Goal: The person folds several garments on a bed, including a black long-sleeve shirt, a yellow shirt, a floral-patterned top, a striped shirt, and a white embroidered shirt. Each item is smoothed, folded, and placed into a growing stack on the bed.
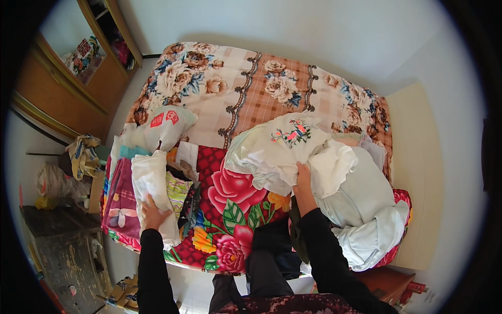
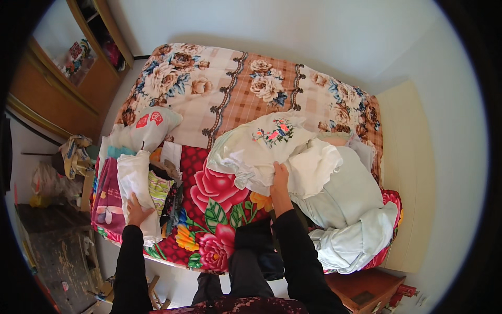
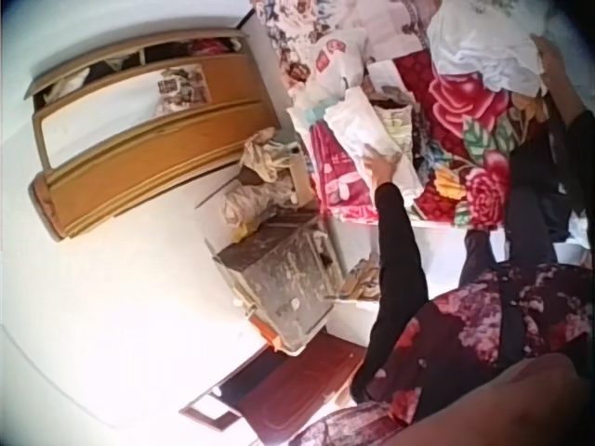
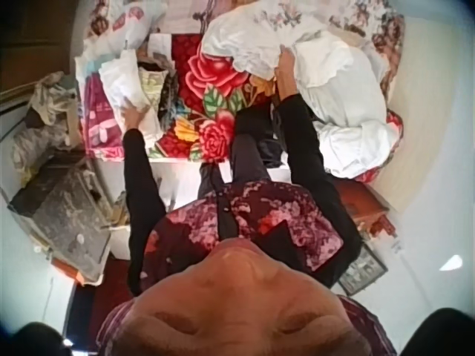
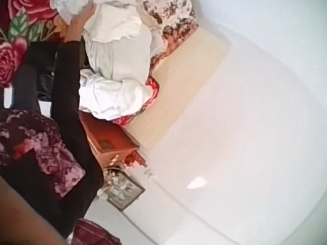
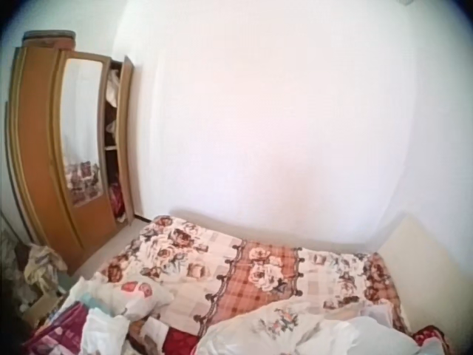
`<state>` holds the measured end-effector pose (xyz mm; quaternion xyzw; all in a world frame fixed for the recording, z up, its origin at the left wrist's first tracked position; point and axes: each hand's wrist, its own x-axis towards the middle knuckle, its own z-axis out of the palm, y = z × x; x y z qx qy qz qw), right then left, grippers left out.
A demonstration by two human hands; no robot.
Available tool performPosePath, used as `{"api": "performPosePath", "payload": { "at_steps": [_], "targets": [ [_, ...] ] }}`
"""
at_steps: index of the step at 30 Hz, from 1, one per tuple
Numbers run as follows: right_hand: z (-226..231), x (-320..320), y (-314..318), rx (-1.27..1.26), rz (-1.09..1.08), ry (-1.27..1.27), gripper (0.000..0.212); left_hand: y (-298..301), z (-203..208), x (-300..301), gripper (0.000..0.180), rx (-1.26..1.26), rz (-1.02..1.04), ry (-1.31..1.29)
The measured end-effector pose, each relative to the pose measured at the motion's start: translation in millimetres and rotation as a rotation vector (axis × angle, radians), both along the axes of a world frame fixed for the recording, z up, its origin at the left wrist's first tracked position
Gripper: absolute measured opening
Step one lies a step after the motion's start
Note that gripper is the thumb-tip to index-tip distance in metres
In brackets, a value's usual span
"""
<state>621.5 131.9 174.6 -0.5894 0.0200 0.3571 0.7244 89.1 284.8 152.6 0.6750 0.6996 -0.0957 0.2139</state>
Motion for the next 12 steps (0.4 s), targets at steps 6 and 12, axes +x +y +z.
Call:
{"api": "performPosePath", "payload": {
  "at_steps": [6, 12],
  "targets": [
    [-8.2, -13.5, -49.4, -0.069, -0.011, 0.145, 0.020, -30.4, 27.9, -9.4, 0.105, 0.284, -0.028, -0.297],
    [15.5, -18.4, -58.2, -0.094, 0.120, 0.361, 0.039, -101.9, 42.5, -25.5, 0.086, 0.605, -0.094, -0.342]
  ]
}}
